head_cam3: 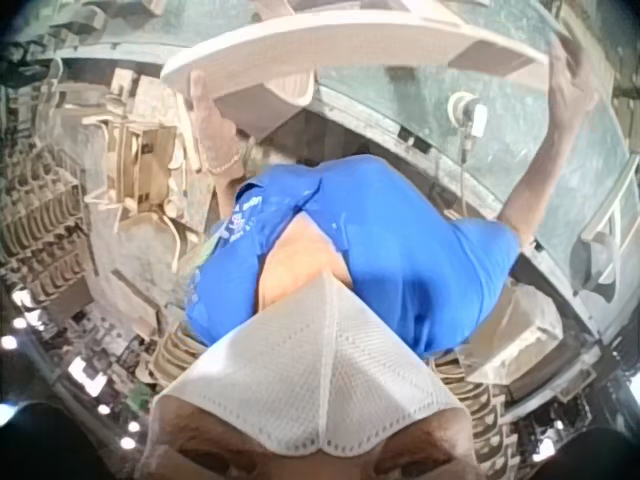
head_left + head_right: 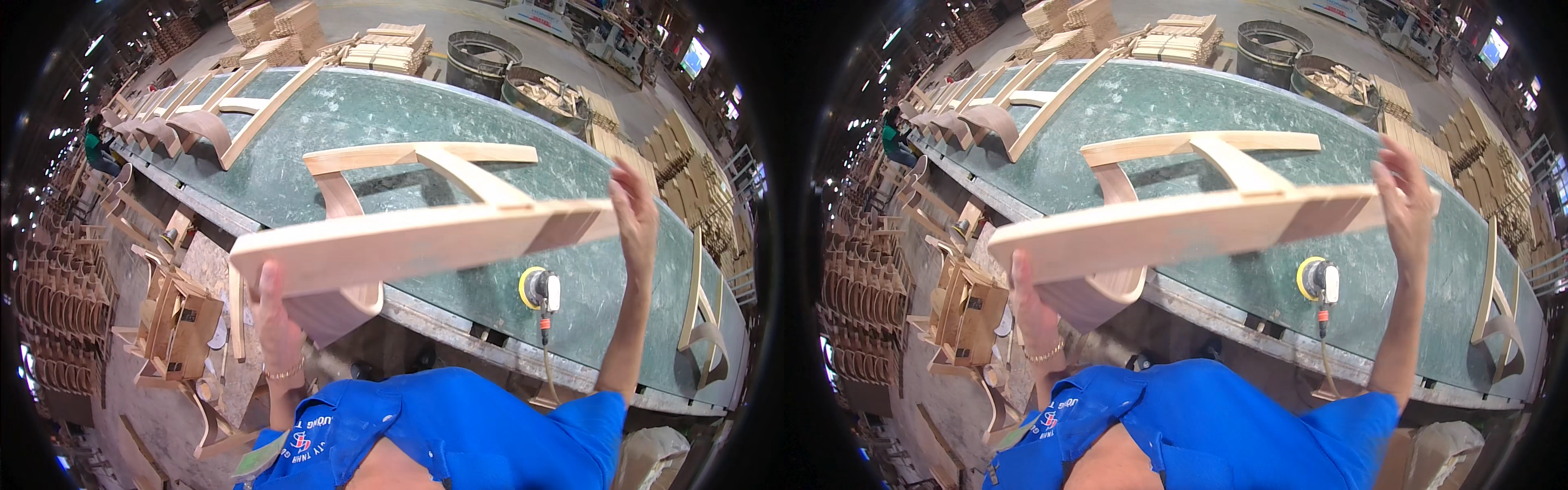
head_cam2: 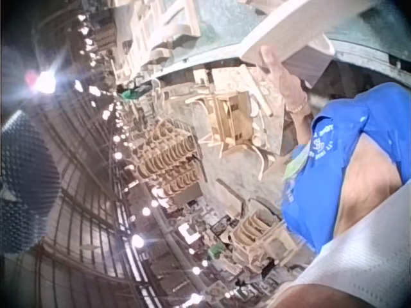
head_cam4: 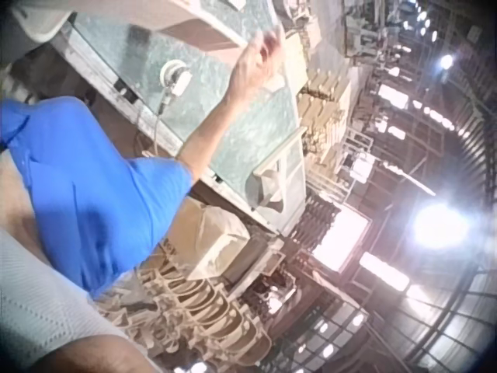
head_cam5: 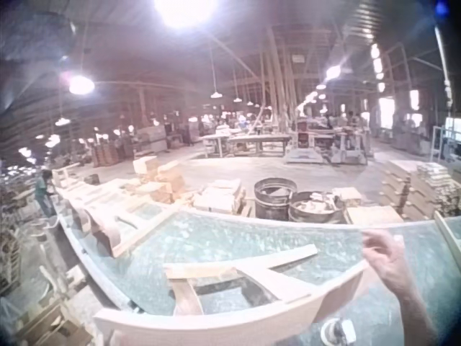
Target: The person sands curved wooden chair parts using a handheld orbital sander. They repeatedly pick up parts from a workbench, sand various surfaces and edges, flip the pieces, and place them back down while working in a factory setting.
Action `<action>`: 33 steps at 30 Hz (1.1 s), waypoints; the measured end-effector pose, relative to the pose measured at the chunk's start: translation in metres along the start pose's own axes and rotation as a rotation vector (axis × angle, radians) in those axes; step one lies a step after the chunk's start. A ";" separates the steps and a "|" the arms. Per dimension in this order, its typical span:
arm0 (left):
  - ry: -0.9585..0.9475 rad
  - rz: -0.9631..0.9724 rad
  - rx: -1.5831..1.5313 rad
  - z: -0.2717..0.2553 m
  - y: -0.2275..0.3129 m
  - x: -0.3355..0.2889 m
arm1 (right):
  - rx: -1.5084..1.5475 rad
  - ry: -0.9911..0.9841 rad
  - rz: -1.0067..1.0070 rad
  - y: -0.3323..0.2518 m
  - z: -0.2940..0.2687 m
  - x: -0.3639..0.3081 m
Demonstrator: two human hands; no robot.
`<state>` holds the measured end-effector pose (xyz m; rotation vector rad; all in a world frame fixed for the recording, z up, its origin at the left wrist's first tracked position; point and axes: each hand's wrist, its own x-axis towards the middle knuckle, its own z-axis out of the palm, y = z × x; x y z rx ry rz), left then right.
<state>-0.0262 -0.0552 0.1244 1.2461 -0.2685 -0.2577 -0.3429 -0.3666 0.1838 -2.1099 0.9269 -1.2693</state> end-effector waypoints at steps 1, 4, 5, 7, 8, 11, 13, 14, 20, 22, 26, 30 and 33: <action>-0.026 0.002 -0.022 0.000 0.002 -0.006 | 0.008 -0.193 0.031 -0.001 0.004 0.015; -0.048 0.033 -0.017 -0.010 0.011 -0.015 | 0.014 -0.774 0.215 0.018 0.042 0.049; -0.032 0.066 0.007 -0.023 0.007 -0.009 | -0.013 -0.953 0.313 0.026 0.067 0.056; 0.059 0.153 0.109 -0.036 0.001 -0.010 | -0.124 -1.136 0.684 0.041 0.125 0.063; 0.123 0.203 0.177 -0.035 -0.004 -0.013 | -0.077 -1.180 0.840 0.056 0.151 0.065; 0.261 0.147 0.148 -0.022 -0.007 -0.021 | 0.167 -1.153 1.159 0.107 0.223 0.058; 0.288 0.072 0.057 -0.008 -0.014 -0.026 | 0.467 -0.941 1.156 0.142 0.242 0.055; 0.274 0.097 0.063 -0.016 -0.017 -0.030 | 0.545 -0.884 1.173 0.146 0.248 0.053; -0.136 0.223 -0.053 -0.097 -0.051 -0.044 | 0.659 -0.640 1.006 0.102 0.232 -0.002; -0.429 0.323 -0.207 -0.143 -0.043 0.001 | 0.765 -0.535 0.914 0.072 0.217 -0.019; -0.007 -0.089 -0.307 -0.124 -0.045 0.001 | 0.765 -0.137 0.603 0.021 0.149 -0.056; -0.331 -0.609 -0.564 -0.129 -0.044 -0.025 | 0.727 0.248 0.487 -0.014 0.061 -0.130; -0.714 -1.173 -0.811 -0.144 -0.029 -0.031 | 0.528 0.660 0.485 -0.063 0.041 -0.197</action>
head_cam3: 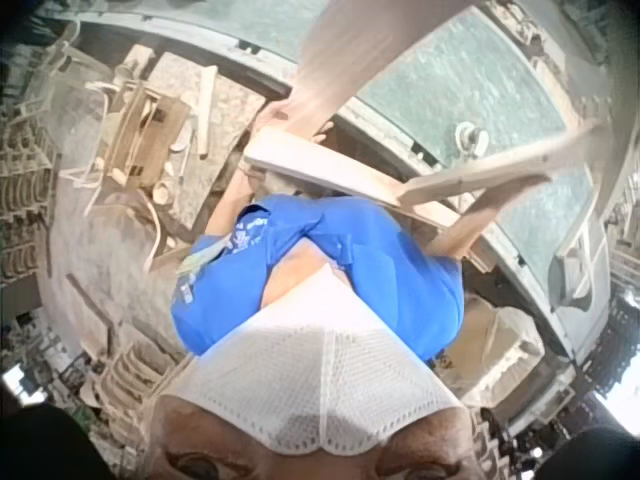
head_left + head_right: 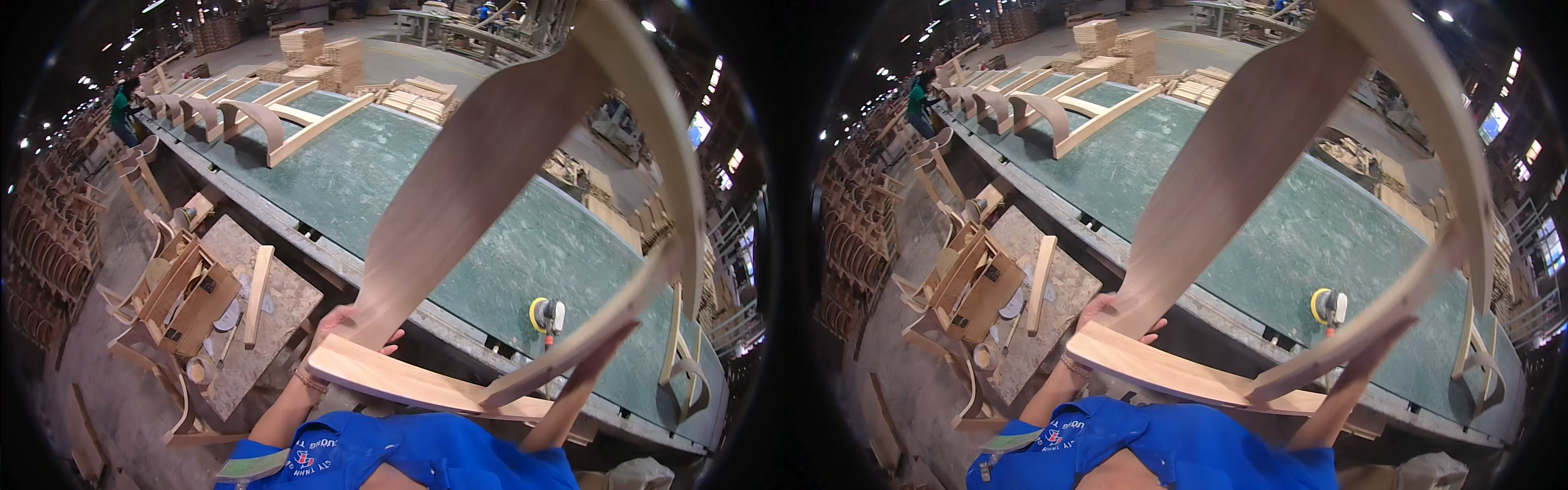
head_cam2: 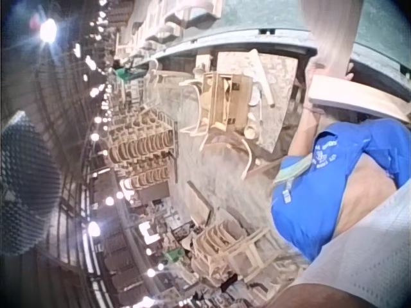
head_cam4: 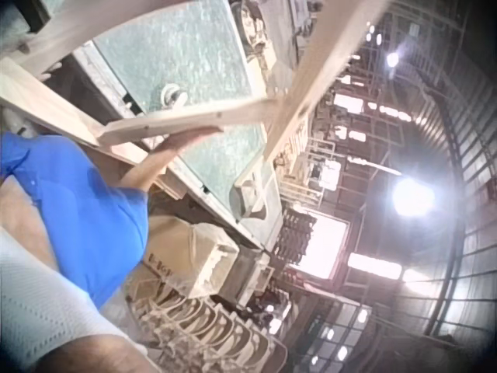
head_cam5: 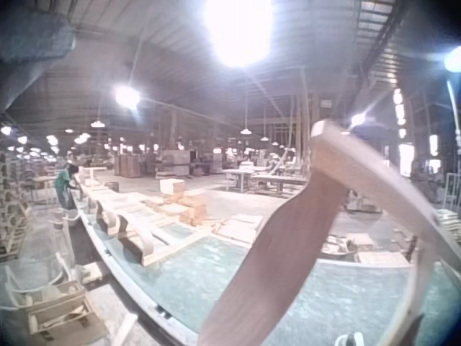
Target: The person sands curved wooden chair parts using a handheld orbital sander. They repeatedly pick up parts from a workbench, sand various surfaces and edges, flip the pieces, and place them back down while working in a factory setting.
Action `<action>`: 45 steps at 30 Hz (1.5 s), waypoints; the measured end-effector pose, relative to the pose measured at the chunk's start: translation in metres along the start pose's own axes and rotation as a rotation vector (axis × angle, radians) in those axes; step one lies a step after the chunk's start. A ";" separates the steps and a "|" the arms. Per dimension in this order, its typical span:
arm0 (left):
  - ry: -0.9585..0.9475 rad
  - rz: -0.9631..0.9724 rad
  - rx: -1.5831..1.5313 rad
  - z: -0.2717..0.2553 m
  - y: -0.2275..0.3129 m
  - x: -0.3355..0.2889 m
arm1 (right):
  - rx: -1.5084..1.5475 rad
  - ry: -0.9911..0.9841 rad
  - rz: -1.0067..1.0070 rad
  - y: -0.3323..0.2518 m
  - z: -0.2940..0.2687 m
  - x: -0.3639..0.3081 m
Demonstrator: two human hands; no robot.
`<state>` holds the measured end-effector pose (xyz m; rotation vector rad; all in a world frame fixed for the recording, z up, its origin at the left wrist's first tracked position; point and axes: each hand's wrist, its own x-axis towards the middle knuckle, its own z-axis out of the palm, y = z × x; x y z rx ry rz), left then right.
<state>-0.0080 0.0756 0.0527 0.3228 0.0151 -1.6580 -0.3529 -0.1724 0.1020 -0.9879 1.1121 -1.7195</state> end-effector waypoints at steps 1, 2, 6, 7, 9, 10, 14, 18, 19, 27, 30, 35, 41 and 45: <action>0.016 -0.047 0.053 0.005 -0.007 0.004 | 0.043 0.046 -0.089 -0.005 -0.051 0.012; -0.044 -0.204 0.090 -0.001 -0.002 -0.002 | 0.239 0.015 0.040 -0.012 -0.087 0.008; 0.001 -0.073 0.431 0.011 -0.020 -0.004 | 0.438 -0.120 0.072 -0.044 -0.237 -0.030; -0.039 -0.062 0.481 -0.003 -0.019 -0.002 | 0.552 -0.142 0.134 -0.037 -0.259 -0.047; 0.020 -0.089 0.575 -0.010 -0.026 -0.006 | 0.498 -0.007 0.209 -0.008 -0.304 -0.094; 0.009 -0.137 0.636 -0.018 -0.028 -0.004 | 0.534 0.654 0.379 0.002 -0.327 -0.104; 0.155 -0.384 0.828 -0.041 -0.035 -0.009 | 0.572 0.973 0.579 0.072 -0.369 -0.175; 0.189 -0.377 1.051 -0.046 -0.030 -0.015 | 0.511 1.124 0.740 0.128 -0.341 -0.229; 0.218 -0.378 1.084 -0.041 -0.030 -0.017 | 0.546 1.107 0.787 0.133 -0.335 -0.238; 0.237 -0.411 1.046 -0.039 -0.051 -0.013 | 0.550 1.184 0.704 0.119 -0.359 -0.260; 0.198 -0.451 1.069 -0.031 -0.066 -0.003 | 0.552 1.199 0.697 0.114 -0.391 -0.278; 0.179 -0.542 1.114 -0.046 -0.078 0.003 | 0.740 1.201 0.759 0.143 -0.444 -0.320; 0.337 -0.571 1.221 -0.088 -0.071 -0.002 | -0.152 0.604 1.057 0.247 -0.422 -0.362; 0.440 -0.550 1.289 -0.128 -0.046 -0.005 | -1.005 0.028 1.026 0.310 -0.392 -0.364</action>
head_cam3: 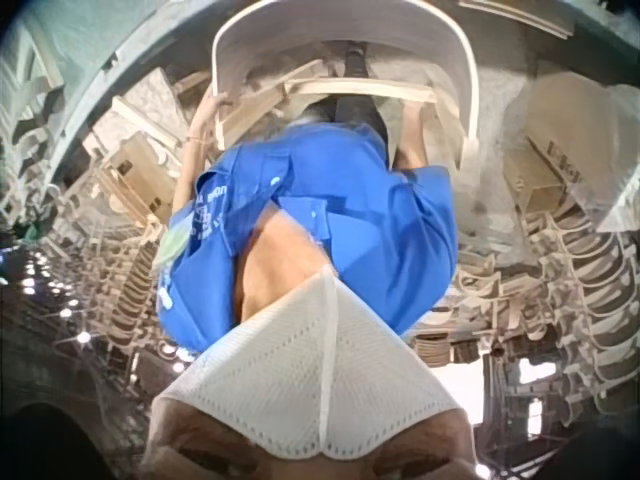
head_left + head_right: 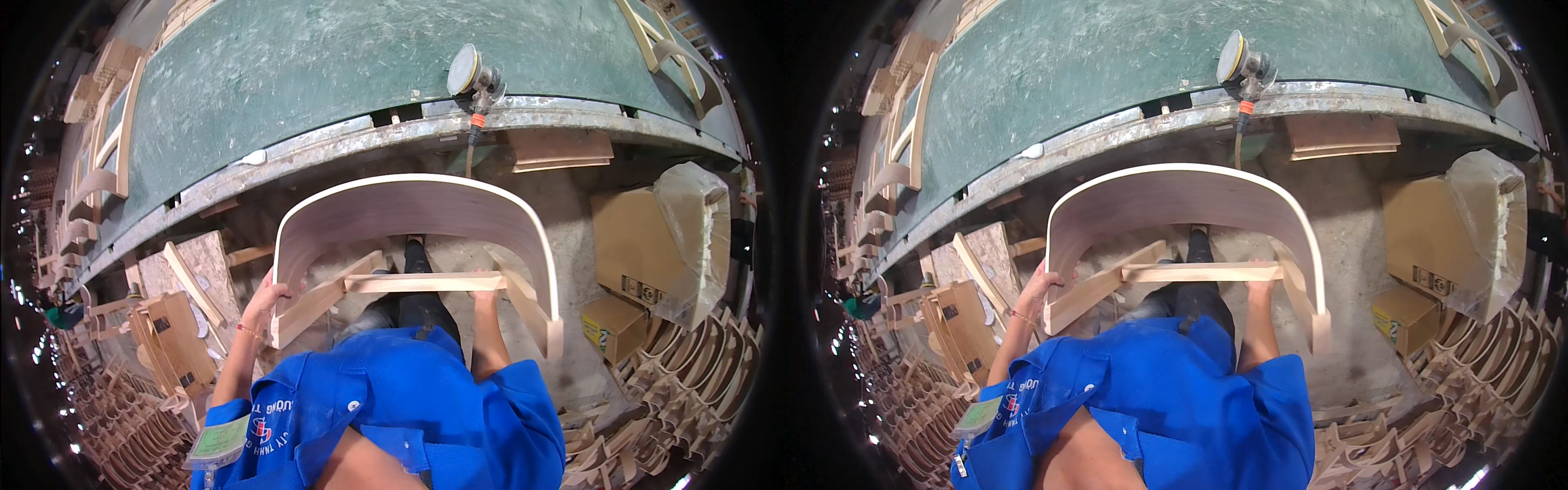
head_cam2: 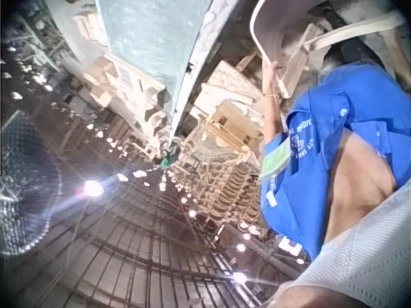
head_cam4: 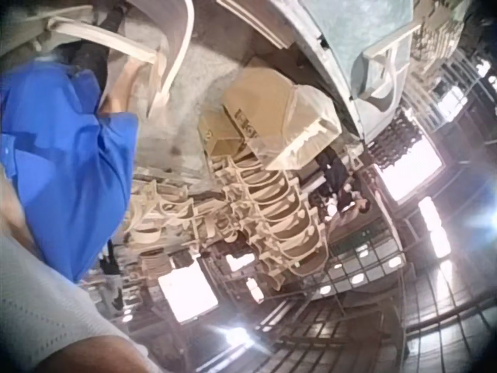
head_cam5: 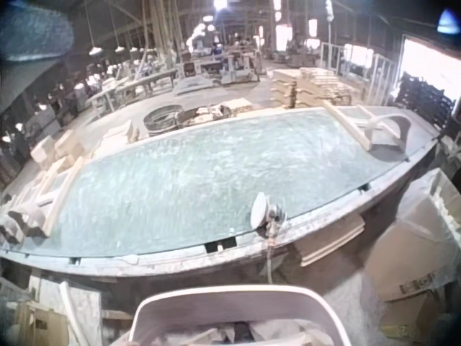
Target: The person sands curved wooden chair parts using a handheld orbital sander. They repeatedly pick up parts from a workbench, sand various surfaces and edges, flip the pieces, and place them back down while working in a factory setting.
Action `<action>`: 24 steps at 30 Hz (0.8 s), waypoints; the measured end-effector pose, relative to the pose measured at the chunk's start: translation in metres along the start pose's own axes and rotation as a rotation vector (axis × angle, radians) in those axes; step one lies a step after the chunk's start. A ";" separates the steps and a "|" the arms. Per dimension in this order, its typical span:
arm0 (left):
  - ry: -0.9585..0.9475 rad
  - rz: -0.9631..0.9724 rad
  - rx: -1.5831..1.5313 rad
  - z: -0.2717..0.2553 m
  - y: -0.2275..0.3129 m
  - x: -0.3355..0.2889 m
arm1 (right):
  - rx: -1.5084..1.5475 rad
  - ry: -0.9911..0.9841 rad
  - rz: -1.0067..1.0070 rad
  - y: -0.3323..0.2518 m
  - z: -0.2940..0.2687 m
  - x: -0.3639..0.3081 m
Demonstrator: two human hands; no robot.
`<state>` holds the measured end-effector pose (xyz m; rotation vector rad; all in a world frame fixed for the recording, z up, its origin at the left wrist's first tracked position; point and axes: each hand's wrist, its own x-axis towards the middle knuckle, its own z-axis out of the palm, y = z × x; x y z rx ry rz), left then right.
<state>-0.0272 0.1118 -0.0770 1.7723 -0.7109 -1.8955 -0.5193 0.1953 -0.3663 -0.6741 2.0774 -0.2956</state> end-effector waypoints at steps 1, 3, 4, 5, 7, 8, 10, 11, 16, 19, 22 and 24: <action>0.040 -0.003 0.015 -0.009 -0.007 0.006 | 0.430 -0.021 0.161 -0.017 0.024 0.004; 0.083 0.015 0.027 -0.025 -0.022 0.017 | 1.259 -0.059 0.501 -0.049 0.056 0.004; 0.090 -0.011 0.009 -0.029 -0.025 0.023 | 1.669 -0.065 0.676 -0.057 0.065 0.003; 0.105 -0.042 -0.010 -0.033 -0.027 0.026 | 1.694 -0.052 0.692 -0.060 0.074 0.001; 0.136 -0.082 -0.037 -0.041 -0.032 0.032 | 1.706 -0.237 0.643 -0.063 0.082 0.001; 0.151 -0.092 -0.047 -0.044 -0.037 0.034 | 1.702 -0.324 0.615 -0.062 0.084 0.000; 0.170 -0.111 -0.073 -0.047 -0.047 0.042 | 1.617 -0.251 0.828 -0.049 0.076 -0.004; 0.216 -0.093 -0.102 -0.044 -0.061 0.046 | 1.830 -0.747 0.350 -0.018 0.060 0.006; 0.236 -0.053 -0.038 -0.056 -0.068 0.072 | 1.248 0.407 0.269 -0.026 -0.079 0.019; 0.240 0.025 -0.008 -0.067 -0.067 0.079 | 1.048 0.339 -0.137 -0.136 -0.136 0.024; 0.334 0.160 0.076 -0.075 -0.059 0.064 | 0.815 0.070 -0.373 -0.254 -0.152 0.037; 0.416 0.037 0.016 -0.062 -0.044 0.040 | 0.761 -0.082 -0.488 -0.317 -0.150 0.047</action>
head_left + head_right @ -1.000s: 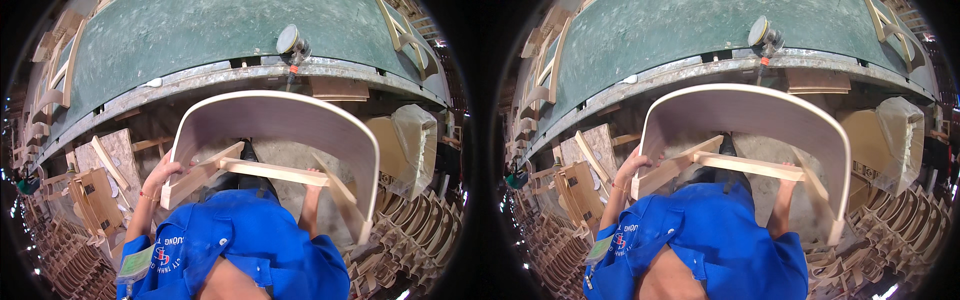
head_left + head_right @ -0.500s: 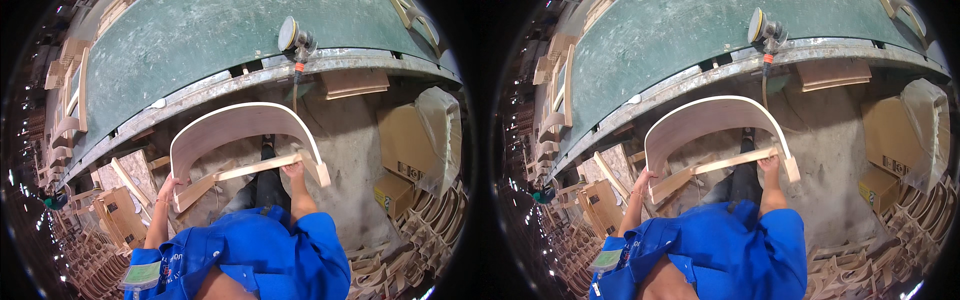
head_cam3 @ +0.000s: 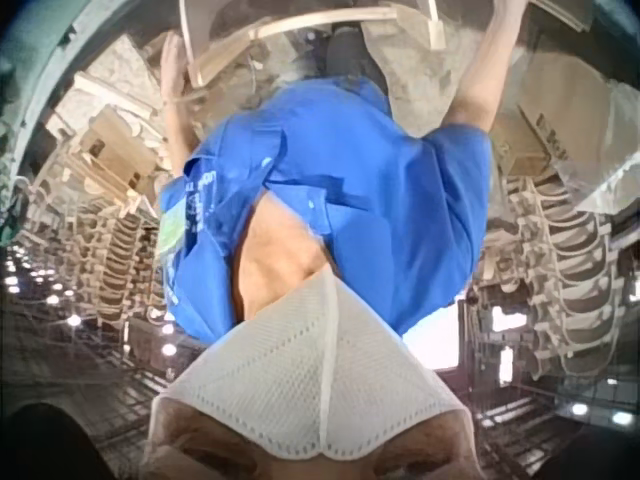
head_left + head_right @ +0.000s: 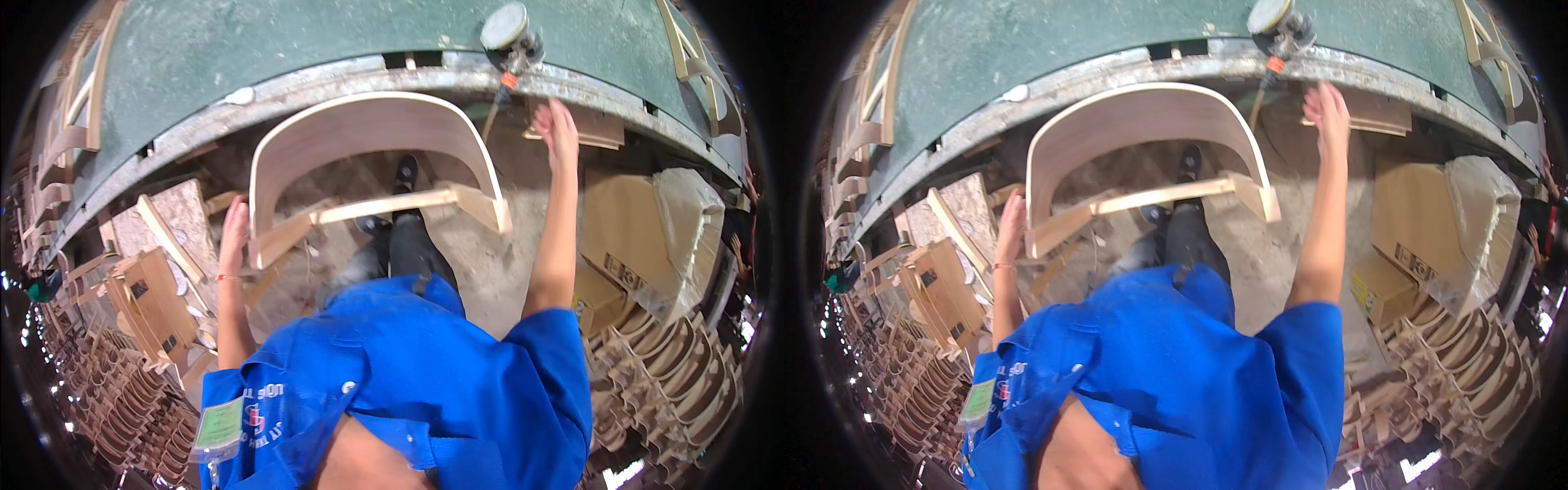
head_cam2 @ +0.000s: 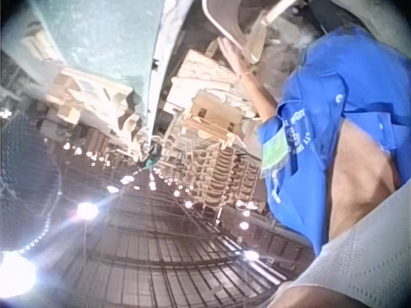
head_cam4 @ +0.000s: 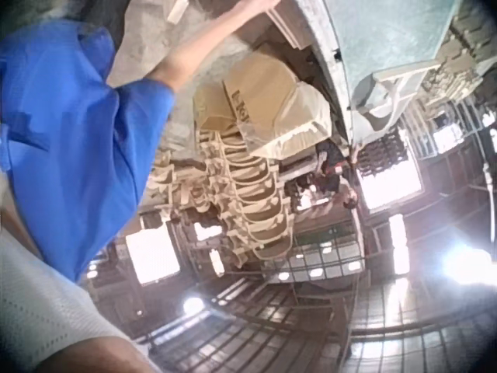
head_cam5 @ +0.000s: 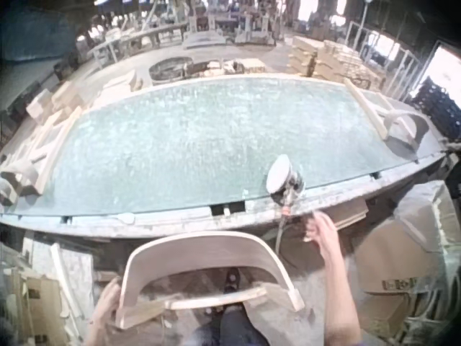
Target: The person sands curved wooden chair parts using a handheld orbital sander. They repeatedly pick up parts from a workbench, sand various surfaces and edges, flip the pieces, and place them back down while working in a factory setting.
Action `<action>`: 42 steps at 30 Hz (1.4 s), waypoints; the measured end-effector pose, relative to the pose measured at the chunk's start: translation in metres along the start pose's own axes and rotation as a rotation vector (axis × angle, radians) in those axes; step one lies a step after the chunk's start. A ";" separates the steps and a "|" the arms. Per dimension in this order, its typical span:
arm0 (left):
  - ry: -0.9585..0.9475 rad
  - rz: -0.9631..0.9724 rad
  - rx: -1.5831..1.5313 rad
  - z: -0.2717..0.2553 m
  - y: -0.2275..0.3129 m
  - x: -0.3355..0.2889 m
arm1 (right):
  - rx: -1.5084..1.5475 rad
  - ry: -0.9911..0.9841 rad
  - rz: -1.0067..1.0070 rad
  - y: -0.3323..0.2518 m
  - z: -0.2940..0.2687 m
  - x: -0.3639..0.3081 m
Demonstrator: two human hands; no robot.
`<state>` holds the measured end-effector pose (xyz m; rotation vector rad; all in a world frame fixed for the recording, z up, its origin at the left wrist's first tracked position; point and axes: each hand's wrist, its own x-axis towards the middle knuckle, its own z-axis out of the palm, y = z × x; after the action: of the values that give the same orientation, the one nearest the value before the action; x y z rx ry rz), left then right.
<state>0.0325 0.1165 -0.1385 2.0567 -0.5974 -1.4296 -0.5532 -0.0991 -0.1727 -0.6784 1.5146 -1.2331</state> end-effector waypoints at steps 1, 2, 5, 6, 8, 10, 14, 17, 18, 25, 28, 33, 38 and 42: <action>0.054 -0.065 -0.002 -0.006 -0.004 -0.011 | -0.002 -0.050 0.040 -0.007 0.017 0.020; -0.015 -0.057 -0.099 -0.016 -0.018 -0.018 | -0.045 -0.066 0.054 -0.012 0.032 0.041; -0.005 -0.231 -0.113 0.007 -0.016 -0.044 | -0.234 -0.100 0.168 -0.020 0.046 0.094; 0.033 -0.219 -0.175 0.010 -0.027 -0.046 | -0.278 -0.049 0.141 -0.022 0.051 0.106; 0.096 -0.207 -0.271 0.010 -0.039 -0.053 | -0.311 -0.007 0.120 -0.017 0.058 0.116; 0.115 -0.190 -0.346 0.009 -0.042 -0.051 | -0.296 -0.001 0.109 -0.016 0.059 0.119; 0.222 -0.241 -0.404 0.016 -0.045 -0.050 | -0.116 -0.114 0.022 -0.025 0.070 0.115; 0.220 -0.231 -0.417 0.013 -0.045 -0.050 | -0.064 -0.016 -0.282 -0.021 0.107 0.117; 0.230 -0.243 -0.422 0.016 -0.046 -0.047 | -0.073 -0.011 -0.391 -0.022 0.116 0.121; 0.200 -0.196 -0.444 0.017 -0.039 -0.055 | -0.833 -0.419 -0.708 -0.072 0.186 0.118; 0.180 -0.164 -0.553 0.016 -0.035 -0.054 | -0.962 -0.559 -0.637 -0.076 0.198 0.101; 0.294 -0.268 -0.456 0.020 -0.045 -0.055 | -0.822 -0.938 -0.629 -0.056 0.260 -0.019; 0.283 -0.032 -0.384 0.027 -0.062 -0.060 | -0.992 -1.234 -0.565 -0.008 0.323 -0.150; 0.313 0.162 -0.129 0.027 -0.076 -0.065 | -1.103 -1.458 -0.600 0.024 0.370 -0.233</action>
<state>-0.0112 0.2095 -0.1509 2.0236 -0.5128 -1.0014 -0.1303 -0.0184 -0.0941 -2.2086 0.5284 0.1185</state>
